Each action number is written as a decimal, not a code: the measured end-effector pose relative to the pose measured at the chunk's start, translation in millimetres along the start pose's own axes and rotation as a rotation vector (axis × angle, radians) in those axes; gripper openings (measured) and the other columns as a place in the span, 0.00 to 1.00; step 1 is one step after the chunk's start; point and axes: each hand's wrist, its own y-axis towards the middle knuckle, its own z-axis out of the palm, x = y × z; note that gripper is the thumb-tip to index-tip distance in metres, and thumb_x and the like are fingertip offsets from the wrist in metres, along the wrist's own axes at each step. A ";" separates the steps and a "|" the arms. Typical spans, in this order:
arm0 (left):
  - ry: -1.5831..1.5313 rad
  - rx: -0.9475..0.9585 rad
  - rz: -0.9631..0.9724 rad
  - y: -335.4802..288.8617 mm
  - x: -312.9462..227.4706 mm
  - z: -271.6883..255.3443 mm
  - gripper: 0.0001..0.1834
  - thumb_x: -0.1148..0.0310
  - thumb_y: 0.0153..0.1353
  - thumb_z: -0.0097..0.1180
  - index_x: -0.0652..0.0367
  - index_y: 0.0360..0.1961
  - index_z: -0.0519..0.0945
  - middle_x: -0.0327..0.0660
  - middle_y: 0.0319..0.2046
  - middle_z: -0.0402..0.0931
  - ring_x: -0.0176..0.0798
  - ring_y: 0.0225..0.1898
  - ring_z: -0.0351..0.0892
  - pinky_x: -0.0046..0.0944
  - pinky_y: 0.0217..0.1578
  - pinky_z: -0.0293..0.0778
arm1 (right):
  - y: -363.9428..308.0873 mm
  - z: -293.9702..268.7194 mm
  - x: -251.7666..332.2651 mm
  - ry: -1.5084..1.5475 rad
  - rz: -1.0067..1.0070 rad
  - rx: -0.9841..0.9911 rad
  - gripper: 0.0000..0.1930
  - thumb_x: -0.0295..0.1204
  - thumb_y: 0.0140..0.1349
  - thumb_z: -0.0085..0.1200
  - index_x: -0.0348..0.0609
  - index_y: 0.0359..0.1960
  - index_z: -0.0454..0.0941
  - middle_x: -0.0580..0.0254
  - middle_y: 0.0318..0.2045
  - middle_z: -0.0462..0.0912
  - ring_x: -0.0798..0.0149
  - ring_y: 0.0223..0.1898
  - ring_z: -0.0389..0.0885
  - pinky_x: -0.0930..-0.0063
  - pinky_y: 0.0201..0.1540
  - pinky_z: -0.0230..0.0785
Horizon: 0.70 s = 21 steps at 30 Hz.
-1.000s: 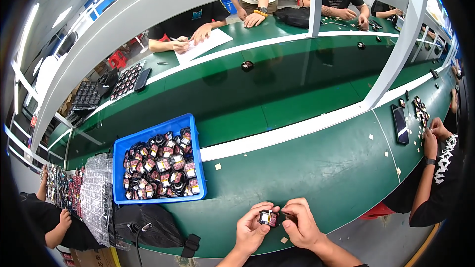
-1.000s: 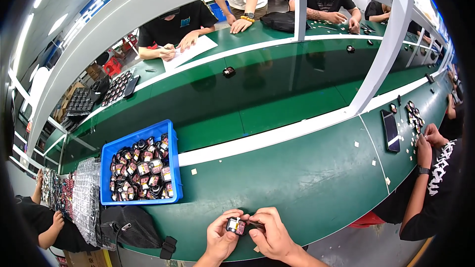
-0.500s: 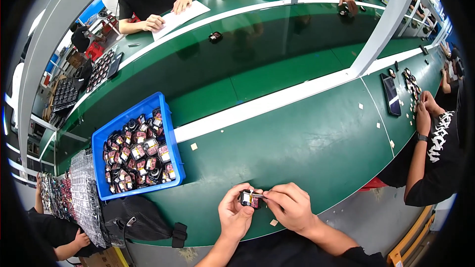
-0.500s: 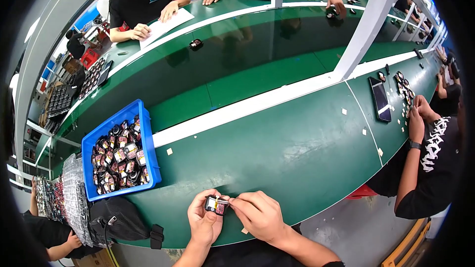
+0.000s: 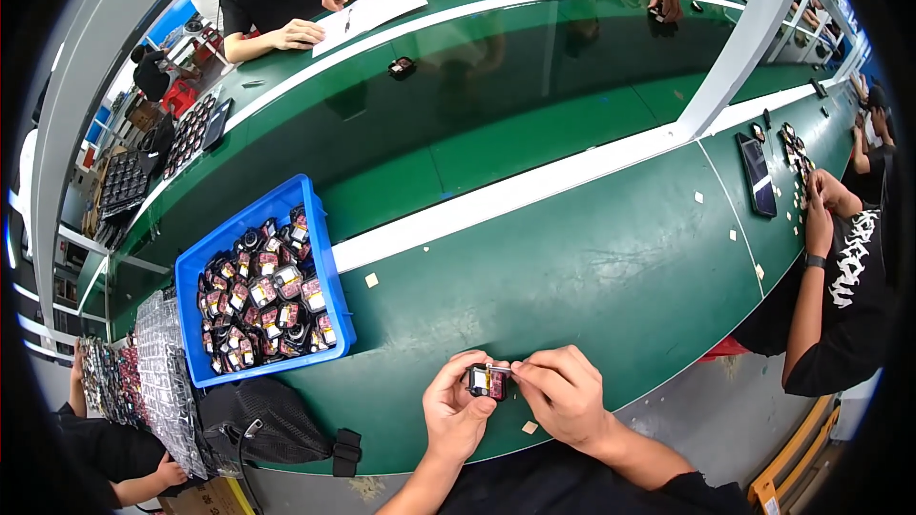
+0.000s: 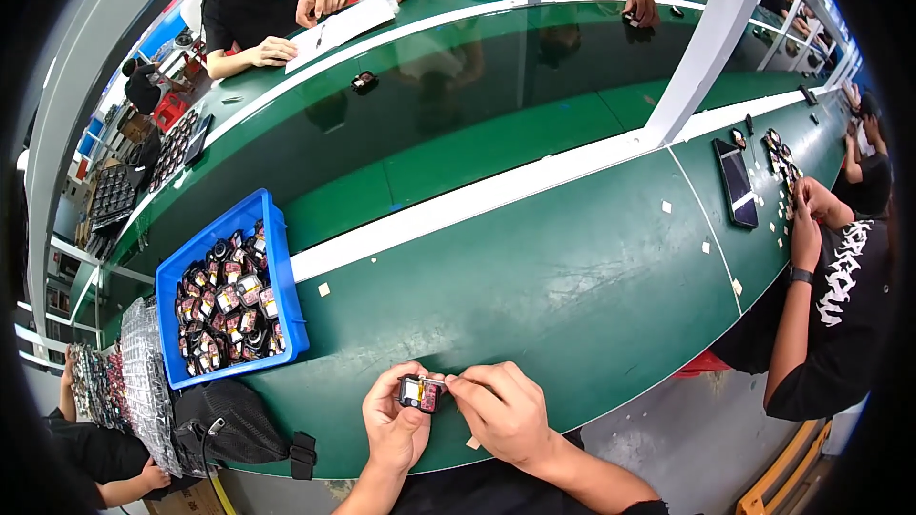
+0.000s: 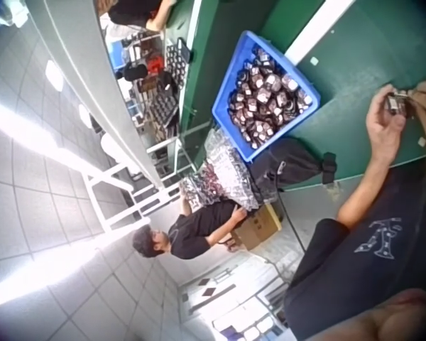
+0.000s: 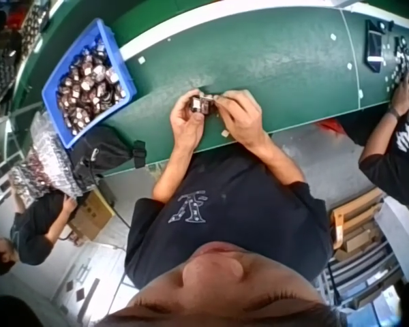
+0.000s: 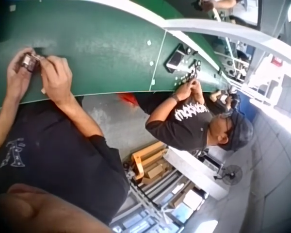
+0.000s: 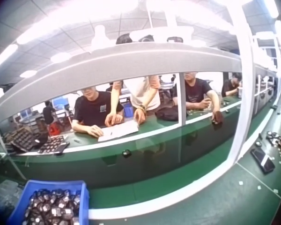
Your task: Manually assemble small electronic components, specifically inserting small pieces into a circuit board housing using tweezers.
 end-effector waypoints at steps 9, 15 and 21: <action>0.010 0.003 0.018 2.1 -3.1 4.4 0.33 0.64 0.53 0.74 0.70 0.55 0.73 0.47 0.54 0.68 0.45 0.55 0.77 0.42 0.58 0.73 | -0.2 2.7 1.0 0.013 0.027 -0.033 0.13 0.16 0.45 0.68 0.40 0.33 0.82 0.62 0.31 0.82 0.60 0.27 0.78 0.70 0.28 0.69; 0.093 0.011 0.038 0.3 -1.2 3.1 0.33 0.62 0.53 0.74 0.70 0.55 0.74 0.47 0.54 0.68 0.45 0.54 0.77 0.42 0.57 0.73 | -1.5 1.9 0.3 0.008 0.018 -0.028 0.13 0.16 0.46 0.68 0.40 0.33 0.82 0.62 0.30 0.82 0.60 0.27 0.78 0.71 0.28 0.69; 0.100 0.008 0.047 0.0 -1.3 3.5 0.33 0.61 0.54 0.73 0.70 0.55 0.74 0.47 0.54 0.68 0.45 0.53 0.78 0.42 0.56 0.74 | -0.5 -0.9 0.8 0.104 0.082 -0.010 0.10 0.17 0.48 0.68 0.40 0.33 0.83 0.60 0.30 0.82 0.60 0.27 0.78 0.71 0.28 0.71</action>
